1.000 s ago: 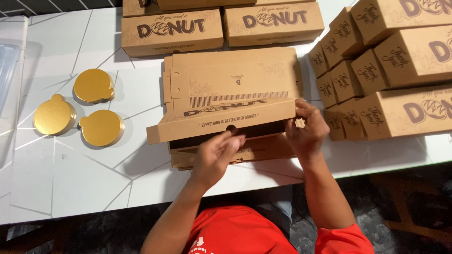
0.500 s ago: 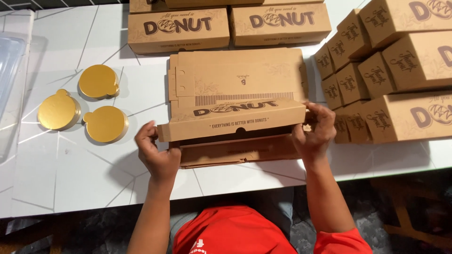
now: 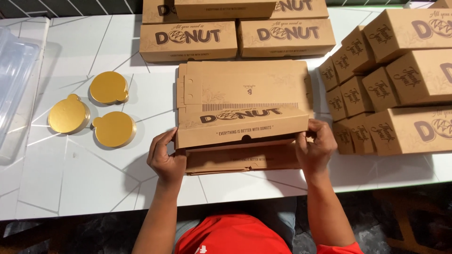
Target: Assembling flat cardboard donut boxes by folding flaps and tucking them into place.
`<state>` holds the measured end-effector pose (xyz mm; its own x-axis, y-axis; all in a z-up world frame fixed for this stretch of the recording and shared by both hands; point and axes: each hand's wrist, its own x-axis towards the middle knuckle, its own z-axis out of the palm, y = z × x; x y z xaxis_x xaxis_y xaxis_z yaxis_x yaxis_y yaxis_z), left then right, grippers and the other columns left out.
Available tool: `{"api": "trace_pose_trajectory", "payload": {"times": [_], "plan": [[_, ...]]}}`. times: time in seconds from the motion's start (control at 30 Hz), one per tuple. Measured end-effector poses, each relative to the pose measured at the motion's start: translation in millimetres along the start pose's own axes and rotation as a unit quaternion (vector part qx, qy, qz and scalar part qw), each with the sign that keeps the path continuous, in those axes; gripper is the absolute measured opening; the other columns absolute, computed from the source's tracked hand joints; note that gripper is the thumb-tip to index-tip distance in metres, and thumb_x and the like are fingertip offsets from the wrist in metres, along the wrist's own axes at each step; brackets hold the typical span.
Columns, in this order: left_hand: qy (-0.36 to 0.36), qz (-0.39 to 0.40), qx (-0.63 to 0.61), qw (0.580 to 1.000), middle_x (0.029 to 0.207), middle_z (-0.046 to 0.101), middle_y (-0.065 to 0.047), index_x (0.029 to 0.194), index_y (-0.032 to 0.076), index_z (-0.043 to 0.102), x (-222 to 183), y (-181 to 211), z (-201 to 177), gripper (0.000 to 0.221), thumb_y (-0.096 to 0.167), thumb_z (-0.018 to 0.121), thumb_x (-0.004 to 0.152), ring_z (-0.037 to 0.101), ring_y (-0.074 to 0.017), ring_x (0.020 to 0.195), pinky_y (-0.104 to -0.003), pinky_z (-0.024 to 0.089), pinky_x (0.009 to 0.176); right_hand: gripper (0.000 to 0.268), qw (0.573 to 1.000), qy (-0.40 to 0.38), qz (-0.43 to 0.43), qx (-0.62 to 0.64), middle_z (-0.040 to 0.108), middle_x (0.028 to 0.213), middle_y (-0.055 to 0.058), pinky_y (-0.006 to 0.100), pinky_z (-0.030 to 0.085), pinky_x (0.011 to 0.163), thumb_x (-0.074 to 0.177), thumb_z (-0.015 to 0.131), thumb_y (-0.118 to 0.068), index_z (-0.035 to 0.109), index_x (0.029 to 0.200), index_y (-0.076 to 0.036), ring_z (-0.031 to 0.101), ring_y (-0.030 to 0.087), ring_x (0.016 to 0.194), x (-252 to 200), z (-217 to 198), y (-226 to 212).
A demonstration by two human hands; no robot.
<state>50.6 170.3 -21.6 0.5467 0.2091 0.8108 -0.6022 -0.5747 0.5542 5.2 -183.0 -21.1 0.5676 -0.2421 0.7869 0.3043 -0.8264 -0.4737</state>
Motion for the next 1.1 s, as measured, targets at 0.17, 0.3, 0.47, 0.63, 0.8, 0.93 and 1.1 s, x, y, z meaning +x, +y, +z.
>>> {"api": "trace_pose_trajectory", "payload": {"times": [0.17, 0.3, 0.47, 0.63, 0.8, 0.93, 1.1], "plan": [[0.007, 0.005, 0.005, 1.0, 0.084, 0.073, -0.008, 0.099, 0.0, 0.077, 2.8, 7.1, 1.1, 0.021, -0.008, 0.085, 0.081, 0.069, -0.0239, 0.069, -0.034, 0.06, 0.064, 0.021, 1.0, -0.003, 0.004, -0.026, 0.064, 0.068, 0.008, 0.036, 0.051, 0.057, 0.086, 0.078, 0.001, 0.065, 0.071, -0.007, 0.06, 0.03, 0.059, -26.8, 6.6, 16.4], [0.014, 0.009, 0.009, 1.0, 0.081, 0.072, -0.007, 0.097, 0.001, 0.078, 0.3, 2.5, 1.9, 0.02, -0.006, 0.087, 0.08, 0.068, -0.0227, 0.067, -0.033, 0.059, 0.063, 0.019, 0.982, -0.001, -0.148, -0.117, 0.07, 0.09, 0.011, 0.043, 0.047, 0.098, 0.086, 0.088, -0.016, 0.071, 0.078, -0.011, 0.067, 0.03, 0.088, -25.4, 13.6, -37.9], [0.022, 0.014, 0.023, 0.999, 0.083, 0.072, -0.005, 0.097, 0.002, 0.077, 1.9, 3.7, 0.9, 0.021, -0.005, 0.087, 0.081, 0.068, -0.0211, 0.069, -0.031, 0.059, 0.064, 0.016, 0.984, -0.079, -0.157, -0.012, 0.073, 0.092, 0.01, 0.042, 0.05, 0.09, 0.087, 0.081, -0.024, 0.078, 0.097, -0.012, 0.069, 0.03, 0.088, -36.6, 46.4, -98.4], [0.024, 0.006, 0.02, 0.999, 0.082, 0.069, -0.002, 0.094, 0.005, 0.076, -10.2, -8.4, 0.0, 0.019, -0.003, 0.088, 0.082, 0.066, -0.0189, 0.066, -0.029, 0.058, 0.063, 0.028, 0.971, -0.195, -0.133, 0.032, 0.066, 0.083, 0.007, 0.041, 0.05, 0.074, 0.092, 0.071, -0.043, 0.076, 0.098, -0.016, 0.065, 0.03, 0.077, -48.4, 81.8, -128.8], [0.011, 0.042, -0.006, 0.999, 0.075, 0.064, 0.0, 0.087, 0.006, 0.073, -25.6, -30.2, -1.2, 0.054, 0.06, 0.074, 0.088, 0.06, -0.0157, 0.062, -0.027, 0.055, 0.061, 0.04, 0.969, -0.188, -0.005, 0.159, 0.057, 0.051, 0.019, 0.035, 0.05, 0.044, 0.083, 0.083, -0.043, 0.07, 0.071, -0.007, 0.062, 0.039, 0.046, -27.4, 93.9, -174.8], [0.015, 0.044, 0.006, 0.999, 0.075, 0.062, 0.0, 0.086, 0.006, 0.07, -24.4, -28.8, -0.4, 0.055, 0.061, 0.066, 0.094, 0.058, -0.0147, 0.063, -0.027, 0.053, 0.061, 0.031, 0.961, -0.177, 0.039, 0.207, 0.058, 0.049, 0.019, 0.033, 0.046, 0.04, 0.083, 0.083, -0.036, 0.072, 0.068, -0.011, 0.063, 0.037, 0.046, -20.5, 98.2, -191.2], [-0.013, 0.07, -0.027, 0.997, 0.075, 0.06, -0.002, 0.088, 0.004, 0.07, -14.1, -20.1, -0.9, 0.062, 0.061, 0.048, 0.102, 0.059, -0.0174, 0.064, -0.028, 0.053, 0.062, 0.037, 0.961, -0.18, 0.025, 0.209, 0.053, 0.047, 0.021, 0.034, 0.044, 0.036, 0.08, 0.087, -0.032, 0.066, 0.067, -0.005, 0.059, 0.036, 0.041, -21.8, 97.8, -196.8]]}}
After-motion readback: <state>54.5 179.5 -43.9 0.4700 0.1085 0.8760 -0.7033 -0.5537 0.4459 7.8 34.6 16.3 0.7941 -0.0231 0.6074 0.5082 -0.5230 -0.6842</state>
